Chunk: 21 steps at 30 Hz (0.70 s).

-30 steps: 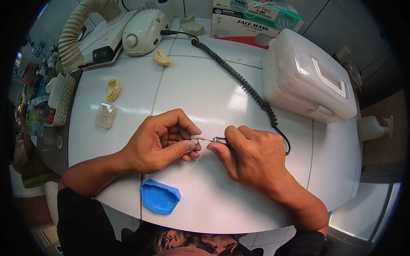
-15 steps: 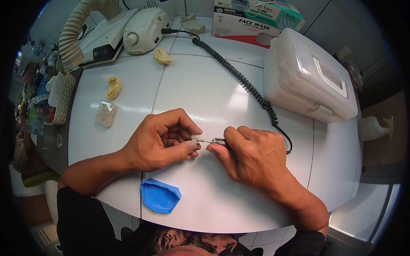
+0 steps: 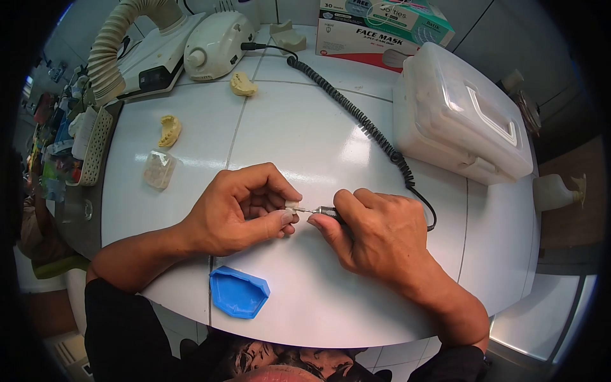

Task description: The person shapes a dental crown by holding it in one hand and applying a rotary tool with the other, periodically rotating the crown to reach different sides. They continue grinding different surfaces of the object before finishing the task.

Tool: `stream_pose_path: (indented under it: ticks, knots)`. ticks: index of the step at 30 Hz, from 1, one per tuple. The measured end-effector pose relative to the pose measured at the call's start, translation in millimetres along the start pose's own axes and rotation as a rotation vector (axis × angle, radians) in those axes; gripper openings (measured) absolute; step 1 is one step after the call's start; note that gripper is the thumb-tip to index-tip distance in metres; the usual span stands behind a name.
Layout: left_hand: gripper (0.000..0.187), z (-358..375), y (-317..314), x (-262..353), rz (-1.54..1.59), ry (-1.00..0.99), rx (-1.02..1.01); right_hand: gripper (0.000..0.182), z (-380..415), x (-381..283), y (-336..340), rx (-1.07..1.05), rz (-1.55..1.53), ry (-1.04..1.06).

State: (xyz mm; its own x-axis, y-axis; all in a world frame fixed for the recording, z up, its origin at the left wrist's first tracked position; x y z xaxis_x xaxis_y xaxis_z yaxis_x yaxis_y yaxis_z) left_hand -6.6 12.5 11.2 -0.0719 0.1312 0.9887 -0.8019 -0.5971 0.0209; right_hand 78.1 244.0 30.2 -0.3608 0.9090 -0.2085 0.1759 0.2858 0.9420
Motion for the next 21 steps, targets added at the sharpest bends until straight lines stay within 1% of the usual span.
stream_pose_path:
  ticks: [12, 15, 18, 21]
  knots:
    - [0.023, 0.6, -0.4, 2.8, -0.015, 0.037, -0.004, 0.042, 0.8, 1.5, -2.4, 0.023, -0.002, 0.010]
    - [0.021, 0.7, -0.2, 4.2, -0.012, 0.022, 0.014, 0.042, 0.5, 1.4, -1.8, 0.018, -0.007, 0.013]
    - [0.021, 2.0, -0.4, 5.6, -0.120, -0.022, -0.033, 0.042, 0.3, 1.7, -1.9, 0.021, -0.013, 0.014]
    - [0.021, 2.1, -0.7, 4.9, -0.077, -0.004, -0.024, 0.041, 0.4, 3.2, -1.9, 0.025, -0.030, 0.011]
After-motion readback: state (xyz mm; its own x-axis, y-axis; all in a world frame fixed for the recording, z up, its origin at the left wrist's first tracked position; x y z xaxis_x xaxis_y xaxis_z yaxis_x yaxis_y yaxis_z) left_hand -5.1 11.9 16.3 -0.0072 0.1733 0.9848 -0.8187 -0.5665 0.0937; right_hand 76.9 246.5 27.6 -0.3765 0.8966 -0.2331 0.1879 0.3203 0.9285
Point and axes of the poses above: each hand's wrist, its own z-axis away from the middle knuckle, its own y-axis out of the back of the hand, x = y × z, the point moved 2 cm from there along -z, towards the middle knuckle
